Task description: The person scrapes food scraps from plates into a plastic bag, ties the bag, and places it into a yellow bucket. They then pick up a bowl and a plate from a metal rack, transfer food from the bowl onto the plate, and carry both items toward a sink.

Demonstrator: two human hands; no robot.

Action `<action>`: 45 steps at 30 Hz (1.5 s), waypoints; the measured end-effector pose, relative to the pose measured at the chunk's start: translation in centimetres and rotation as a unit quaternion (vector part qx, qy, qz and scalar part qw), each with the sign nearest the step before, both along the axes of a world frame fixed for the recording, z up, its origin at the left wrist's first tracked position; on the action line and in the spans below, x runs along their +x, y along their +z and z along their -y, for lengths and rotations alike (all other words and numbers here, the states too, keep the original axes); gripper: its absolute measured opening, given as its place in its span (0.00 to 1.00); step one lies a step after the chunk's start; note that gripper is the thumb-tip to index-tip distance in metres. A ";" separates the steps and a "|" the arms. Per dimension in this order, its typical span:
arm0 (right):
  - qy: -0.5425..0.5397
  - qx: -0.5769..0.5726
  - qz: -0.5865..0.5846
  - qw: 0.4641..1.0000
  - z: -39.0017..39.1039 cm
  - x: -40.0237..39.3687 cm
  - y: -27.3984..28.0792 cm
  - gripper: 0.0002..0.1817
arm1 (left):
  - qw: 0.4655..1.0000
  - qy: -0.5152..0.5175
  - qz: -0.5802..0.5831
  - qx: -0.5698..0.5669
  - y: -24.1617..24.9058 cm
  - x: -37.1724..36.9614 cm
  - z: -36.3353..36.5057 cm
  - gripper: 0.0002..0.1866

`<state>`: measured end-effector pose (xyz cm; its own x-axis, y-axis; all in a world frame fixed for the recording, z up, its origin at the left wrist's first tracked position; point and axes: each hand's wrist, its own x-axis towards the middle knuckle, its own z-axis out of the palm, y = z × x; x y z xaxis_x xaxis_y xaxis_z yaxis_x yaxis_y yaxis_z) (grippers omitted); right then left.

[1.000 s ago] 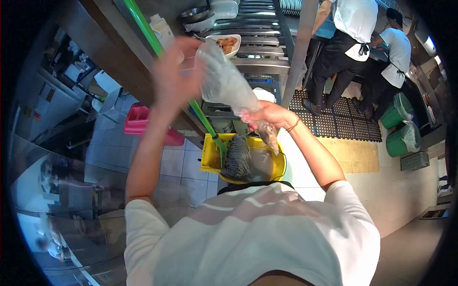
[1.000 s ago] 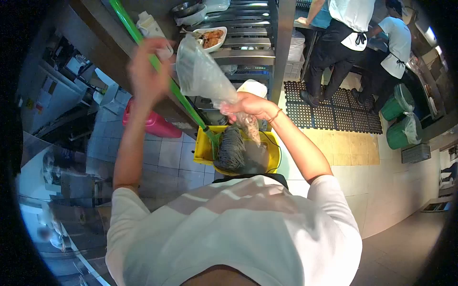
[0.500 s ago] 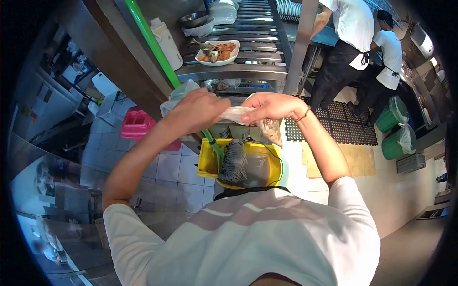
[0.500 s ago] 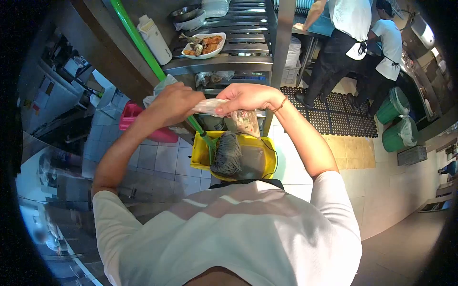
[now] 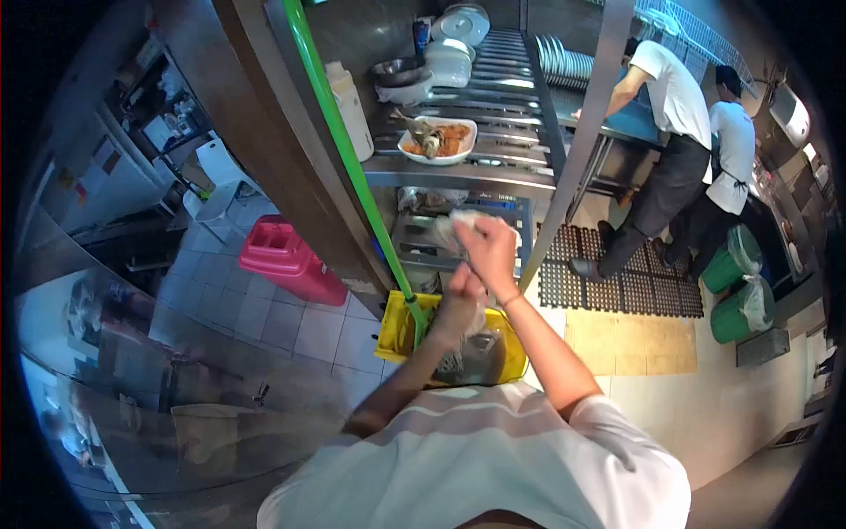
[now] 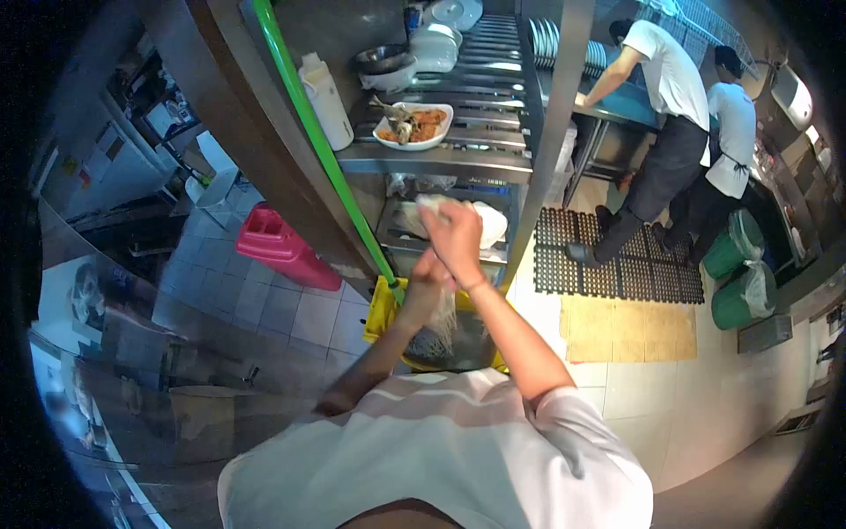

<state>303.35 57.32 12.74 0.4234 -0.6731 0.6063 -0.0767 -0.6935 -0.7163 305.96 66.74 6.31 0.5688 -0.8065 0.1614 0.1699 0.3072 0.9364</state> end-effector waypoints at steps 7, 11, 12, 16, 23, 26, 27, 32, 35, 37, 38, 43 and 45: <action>0.060 0.127 -0.137 0.981 -1.7 -5.1 -5.5 0.13 | 0.817 0.130 0.556 0.084 2.9 3.4 -3.8 0.11; 0.261 0.327 0.010 0.908 -2.6 -6.5 -6.2 0.06 | 0.883 0.091 0.455 0.066 4.1 5.2 -3.8 0.11; 0.312 0.377 0.020 0.872 -3.0 -6.9 -6.0 0.06 | 0.915 0.044 0.378 0.133 4.1 5.8 -3.6 0.11; 0.411 0.464 0.020 0.784 -4.0 -7.3 -7.1 0.06 | 0.922 -0.026 0.339 0.187 0.5 6.2 -2.5 0.15; 0.405 0.528 0.032 0.746 -4.3 -7.2 -5.1 0.10 | 0.964 -0.180 0.096 0.170 -0.6 5.4 -5.0 0.18; 0.400 0.535 0.018 0.744 -3.5 -7.0 -7.0 0.10 | 0.966 -0.138 0.123 0.181 -1.7 4.8 -6.0 0.16; 0.402 0.533 0.018 0.744 -3.4 -6.8 -7.3 0.10 | 0.964 -0.114 0.157 0.181 -1.7 4.8 -6.1 0.15; 0.433 0.566 0.039 0.700 -2.7 -5.9 -7.7 0.08 | 0.969 -0.168 0.091 0.158 -0.7 4.8 -5.5 0.13; 0.439 0.570 0.024 0.694 -2.3 -6.3 -7.7 0.08 | 0.958 -0.167 0.159 0.173 -1.5 5.4 -5.0 0.13; 0.440 0.562 0.014 0.700 -2.2 -6.4 -8.7 0.07 | 0.963 -0.192 0.119 0.145 -1.8 5.0 -5.3 0.12; 0.441 0.556 0.003 0.705 -2.2 -6.4 -9.2 0.07 | 0.963 -0.193 0.120 0.146 -1.8 5.0 -5.4 0.12; 0.400 0.510 0.011 0.762 -2.5 -6.0 -9.9 0.07 | 0.960 -0.208 0.094 0.163 -3.1 5.3 -5.1 0.09; 0.392 0.487 0.019 0.781 -2.3 -6.0 -9.2 0.07 | 0.963 -0.180 0.155 0.129 -4.1 5.1 -4.8 0.09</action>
